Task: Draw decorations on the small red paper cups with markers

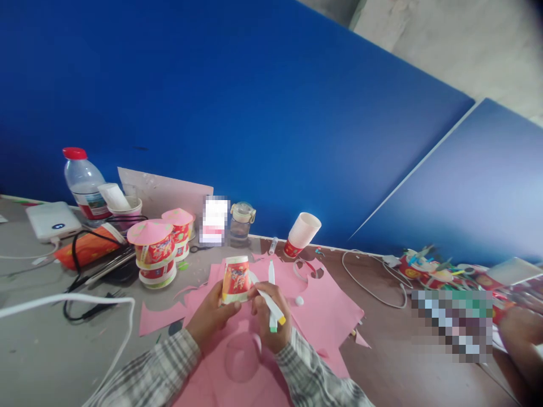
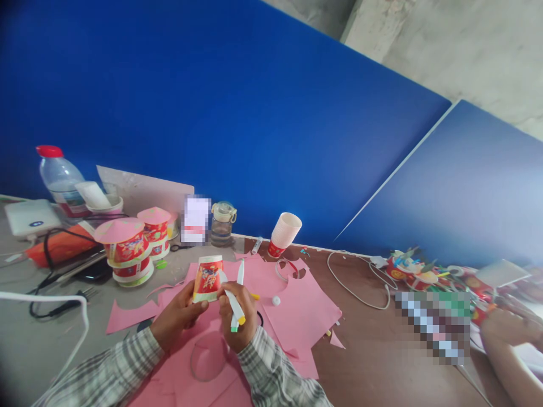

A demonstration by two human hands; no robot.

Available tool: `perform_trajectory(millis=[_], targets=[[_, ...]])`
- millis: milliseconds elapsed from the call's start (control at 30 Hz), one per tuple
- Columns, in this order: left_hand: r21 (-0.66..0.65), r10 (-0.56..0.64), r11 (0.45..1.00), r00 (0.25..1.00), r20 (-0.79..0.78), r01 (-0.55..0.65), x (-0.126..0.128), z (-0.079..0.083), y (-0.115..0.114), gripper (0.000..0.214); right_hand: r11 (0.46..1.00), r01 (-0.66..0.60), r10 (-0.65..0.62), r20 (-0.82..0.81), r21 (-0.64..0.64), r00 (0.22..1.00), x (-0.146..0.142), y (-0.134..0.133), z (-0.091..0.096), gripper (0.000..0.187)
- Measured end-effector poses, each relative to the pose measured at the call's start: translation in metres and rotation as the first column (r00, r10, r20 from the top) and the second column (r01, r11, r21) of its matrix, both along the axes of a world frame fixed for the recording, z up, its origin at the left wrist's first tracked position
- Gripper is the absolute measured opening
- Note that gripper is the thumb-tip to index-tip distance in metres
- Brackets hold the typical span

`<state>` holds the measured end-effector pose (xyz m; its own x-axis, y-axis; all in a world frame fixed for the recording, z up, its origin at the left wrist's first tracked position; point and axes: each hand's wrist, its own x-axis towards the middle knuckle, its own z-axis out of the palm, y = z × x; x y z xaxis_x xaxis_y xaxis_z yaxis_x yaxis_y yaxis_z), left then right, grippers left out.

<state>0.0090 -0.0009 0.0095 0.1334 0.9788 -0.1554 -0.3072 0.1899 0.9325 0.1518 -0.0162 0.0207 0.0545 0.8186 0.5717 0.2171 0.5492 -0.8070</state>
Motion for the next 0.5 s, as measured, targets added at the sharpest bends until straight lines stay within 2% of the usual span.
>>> perform_trajectory(millis=[67,233,500], targets=[[-0.005,-0.005,1.000,1.000,0.002,0.005,-0.0003,0.0000,0.0000,0.047,0.999,-0.017,0.017,0.017,-0.028,1.000,0.0010,0.0001,0.0000,0.015],[0.002,0.009,1.000,1.000,0.007,-0.009,-0.0005,0.0020,-0.0002,0.046,0.999,-0.047,0.047,0.042,-0.008,0.998,0.0022,-0.0016,0.0005,0.017],[-0.043,0.004,0.999,0.999,0.038,-0.003,0.0001,0.0054,-0.0005,0.050,0.999,-0.039,0.039,-0.023,-0.023,0.999,0.0005,-0.0013,0.0002,0.015]])
